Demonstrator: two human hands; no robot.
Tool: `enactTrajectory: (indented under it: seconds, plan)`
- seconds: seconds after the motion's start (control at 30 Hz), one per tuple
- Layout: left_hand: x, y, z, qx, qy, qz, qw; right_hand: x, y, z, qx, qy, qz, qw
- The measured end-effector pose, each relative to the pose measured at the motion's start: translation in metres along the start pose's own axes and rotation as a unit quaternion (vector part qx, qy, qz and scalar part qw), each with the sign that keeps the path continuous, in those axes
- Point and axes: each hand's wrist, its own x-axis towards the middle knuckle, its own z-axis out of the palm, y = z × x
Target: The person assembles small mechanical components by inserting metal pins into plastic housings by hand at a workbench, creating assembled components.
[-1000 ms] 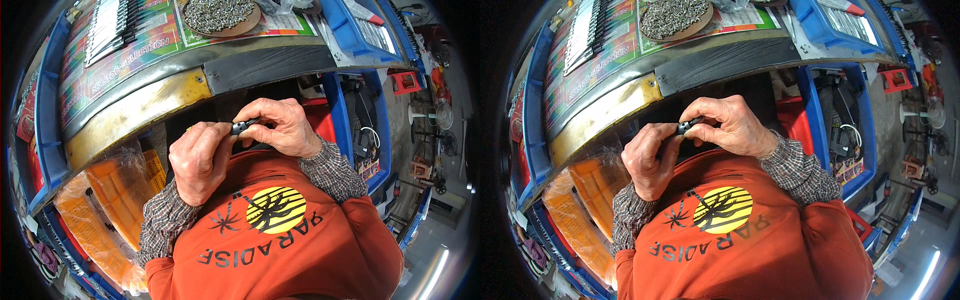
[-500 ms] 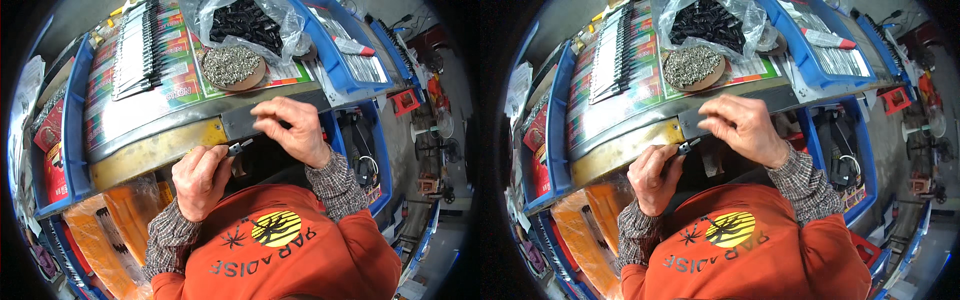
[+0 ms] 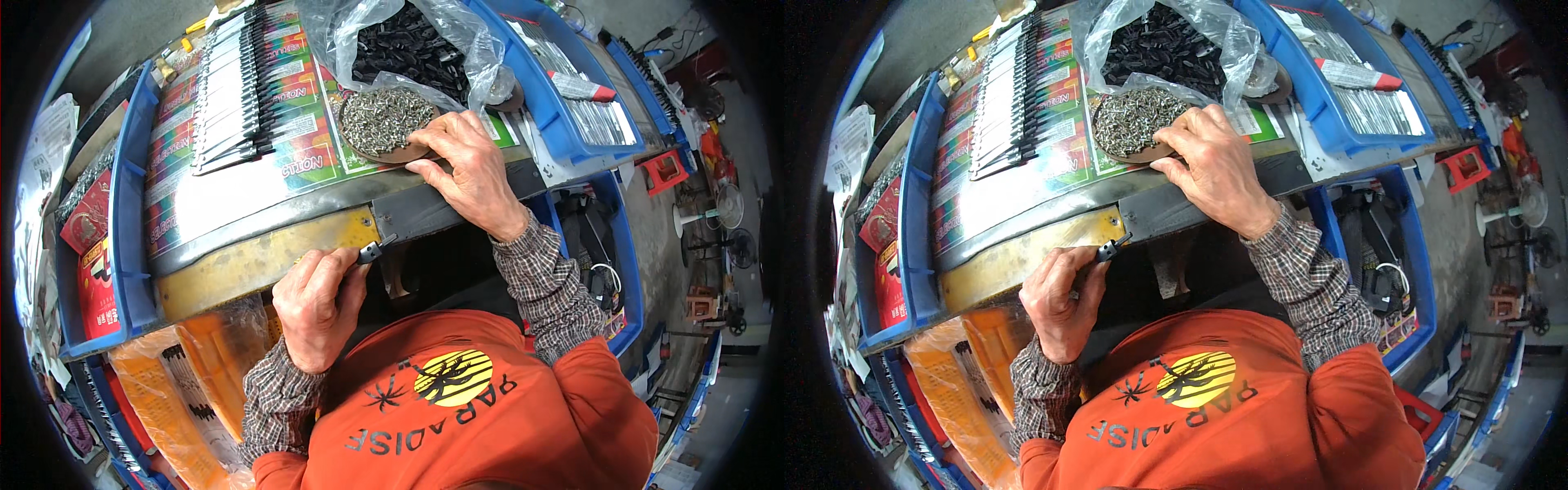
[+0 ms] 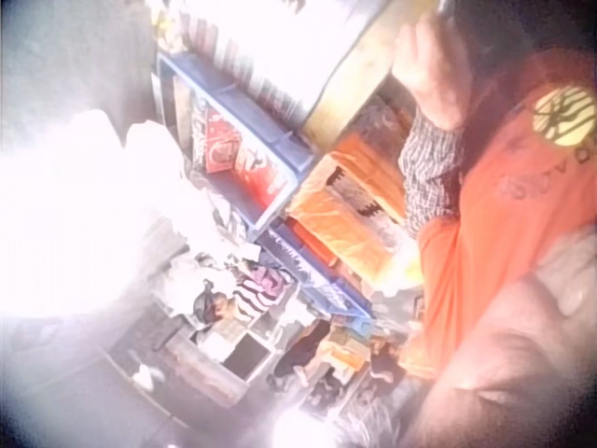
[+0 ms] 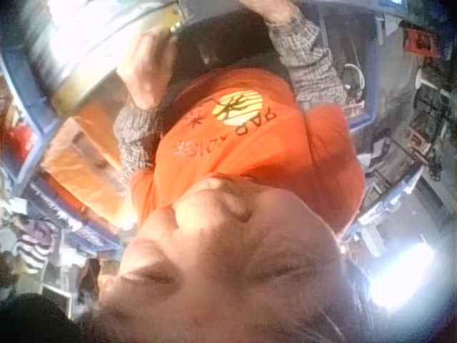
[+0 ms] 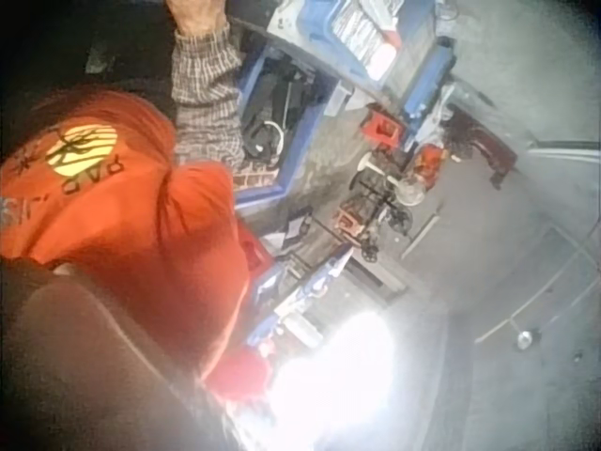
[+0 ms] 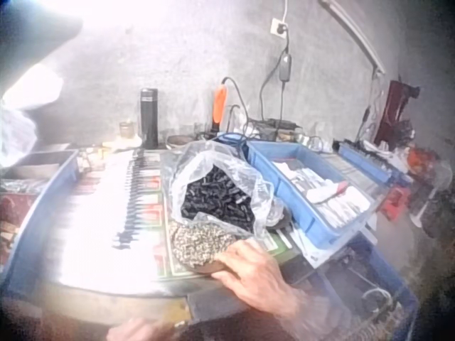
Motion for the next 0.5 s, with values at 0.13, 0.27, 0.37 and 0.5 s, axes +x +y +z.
enactTrajectory:
  seconds: [0.13, 0.27, 0.37, 0.5]
  plan:
    - [-0.0002, 0.0000, 0.0003, -0.004, 0.003, -0.004, 1.000, 0.0007, -0.0007, 0.0019, 0.004, -0.021, 0.014, 1.000]
    - [-0.0002, -0.0003, 0.0025, -0.008, 0.013, 0.006, 1.000, -0.0004, -0.0020, 0.0021, 0.001, -0.019, 0.000, 1.000]
    - [-0.0005, 0.0000, 0.0028, -0.011, 0.012, 0.009, 1.000, -0.0013, -0.0027, 0.0022, -0.004, -0.018, -0.003, 1.000]
    - [-0.0029, 0.0017, 0.0030, -0.014, 0.013, 0.003, 1.000, -0.0034, -0.0025, 0.0029, 0.011, -0.008, 0.002, 1.000]
